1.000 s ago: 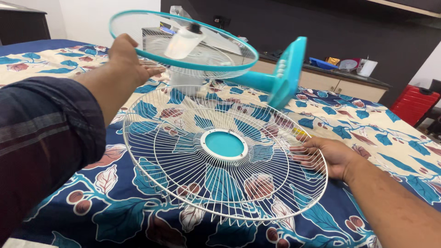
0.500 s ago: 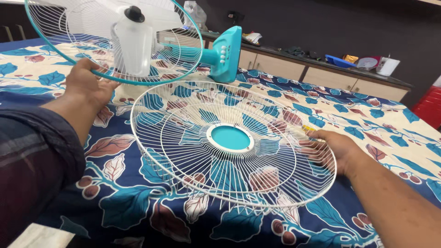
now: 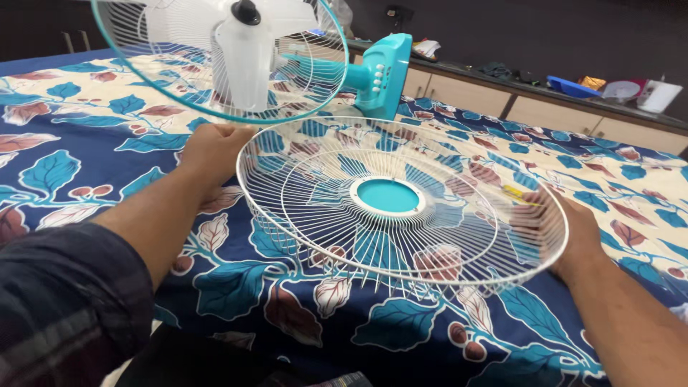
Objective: The person disassembles a teal LG table fan on a floral-patterned bedsheet. They remove the front grille, unscrew the central cap, detach the fan blades, and loosen the motor housing from the neck using a yellow screwdriver. Parts are placed on the bed.
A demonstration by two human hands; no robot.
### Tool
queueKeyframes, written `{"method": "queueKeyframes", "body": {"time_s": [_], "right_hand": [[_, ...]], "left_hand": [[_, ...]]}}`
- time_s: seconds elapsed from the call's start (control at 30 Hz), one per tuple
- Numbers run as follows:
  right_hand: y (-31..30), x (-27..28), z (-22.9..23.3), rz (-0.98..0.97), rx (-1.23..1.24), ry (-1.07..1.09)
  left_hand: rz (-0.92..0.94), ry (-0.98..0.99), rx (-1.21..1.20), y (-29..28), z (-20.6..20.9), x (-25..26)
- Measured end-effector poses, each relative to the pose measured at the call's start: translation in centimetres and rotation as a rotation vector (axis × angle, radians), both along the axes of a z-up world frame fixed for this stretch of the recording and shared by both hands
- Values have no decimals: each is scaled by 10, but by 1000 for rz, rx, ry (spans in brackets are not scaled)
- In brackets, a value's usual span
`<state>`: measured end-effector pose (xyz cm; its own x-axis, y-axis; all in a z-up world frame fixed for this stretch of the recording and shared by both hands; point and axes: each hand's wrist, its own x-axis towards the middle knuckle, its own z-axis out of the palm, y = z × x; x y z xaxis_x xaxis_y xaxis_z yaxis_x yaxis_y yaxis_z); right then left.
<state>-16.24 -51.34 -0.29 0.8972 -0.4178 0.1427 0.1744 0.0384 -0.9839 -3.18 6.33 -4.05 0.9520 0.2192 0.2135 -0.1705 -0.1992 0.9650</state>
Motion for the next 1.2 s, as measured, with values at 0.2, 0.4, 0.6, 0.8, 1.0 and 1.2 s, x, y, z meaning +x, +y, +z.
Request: {"method": "queueKeyframes", "body": {"time_s": [0.2,0.4,0.6,0.8,1.0,1.2], "right_hand": [[-9,-2,-14,-45,64,-231],[-8,-2,-12,-57,63,-283],[6,-5,1,123,-110,-255],[9,-17,13,172,-436,-84],[9,-18,14,305,280,-101],[1,-11,11,112,62,-141]], "left_hand": [[-4,-8,17,-32,38,-65],[-94,-70,275,-33,46,-77],[-329,-2,-162,-29,39,-73],[-360,-123,257,-37,43,-63],[-309,-448,811,-50,59,-70],[-186,-500,685,-75,73,-70]]}}
